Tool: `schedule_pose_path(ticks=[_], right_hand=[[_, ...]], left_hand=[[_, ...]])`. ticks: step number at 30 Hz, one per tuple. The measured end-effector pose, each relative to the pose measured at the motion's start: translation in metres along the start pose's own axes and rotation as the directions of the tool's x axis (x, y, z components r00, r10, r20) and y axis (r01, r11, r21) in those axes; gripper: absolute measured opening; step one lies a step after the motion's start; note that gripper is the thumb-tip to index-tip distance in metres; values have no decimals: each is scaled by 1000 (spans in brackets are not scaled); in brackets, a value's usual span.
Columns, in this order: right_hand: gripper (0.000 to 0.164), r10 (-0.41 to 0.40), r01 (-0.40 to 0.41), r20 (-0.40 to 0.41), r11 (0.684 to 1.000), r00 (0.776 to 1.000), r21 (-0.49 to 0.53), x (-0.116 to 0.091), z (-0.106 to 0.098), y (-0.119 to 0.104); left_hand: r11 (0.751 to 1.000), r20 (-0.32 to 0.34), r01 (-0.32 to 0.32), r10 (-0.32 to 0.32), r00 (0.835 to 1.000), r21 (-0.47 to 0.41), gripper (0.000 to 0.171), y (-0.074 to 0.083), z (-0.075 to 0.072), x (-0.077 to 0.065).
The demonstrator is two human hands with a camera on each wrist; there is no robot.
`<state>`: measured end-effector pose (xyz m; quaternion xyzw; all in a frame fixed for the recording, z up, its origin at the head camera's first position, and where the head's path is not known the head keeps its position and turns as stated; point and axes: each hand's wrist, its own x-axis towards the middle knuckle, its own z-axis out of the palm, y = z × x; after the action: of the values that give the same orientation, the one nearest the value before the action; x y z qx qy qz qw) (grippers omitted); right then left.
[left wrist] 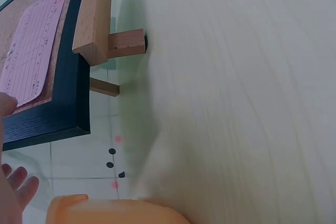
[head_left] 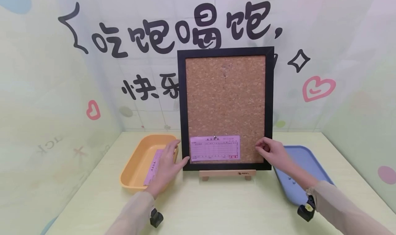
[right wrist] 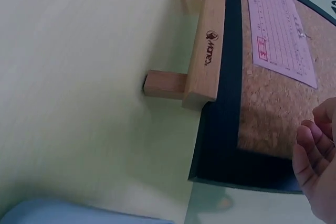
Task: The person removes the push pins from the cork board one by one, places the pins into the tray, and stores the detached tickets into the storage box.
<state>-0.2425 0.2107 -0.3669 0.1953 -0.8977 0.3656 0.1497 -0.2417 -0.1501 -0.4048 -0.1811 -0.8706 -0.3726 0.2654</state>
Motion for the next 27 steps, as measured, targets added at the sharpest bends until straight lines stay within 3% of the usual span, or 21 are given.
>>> schedule_pose_path(ticks=[3,12,18,27], right_hand=[[5,-9,8,12,999,1000,31,8,6,-7],[4,-71,71,3,994,997,81,24,26,-26],[7,-61,60,5,993,998,101,33,39,-38],[8,-173,172,-56,985,983,-22,49,57,-53]], left_hand=[[1000,-15,0,0,1000,2,64,1,4,2],[994,-102,-101,97,990,-30,66,-1,17,6],[994,-146,-101,95,985,-39,61,4,25,6],[994,-201,-105,97,975,-28,60,3,32,7]])
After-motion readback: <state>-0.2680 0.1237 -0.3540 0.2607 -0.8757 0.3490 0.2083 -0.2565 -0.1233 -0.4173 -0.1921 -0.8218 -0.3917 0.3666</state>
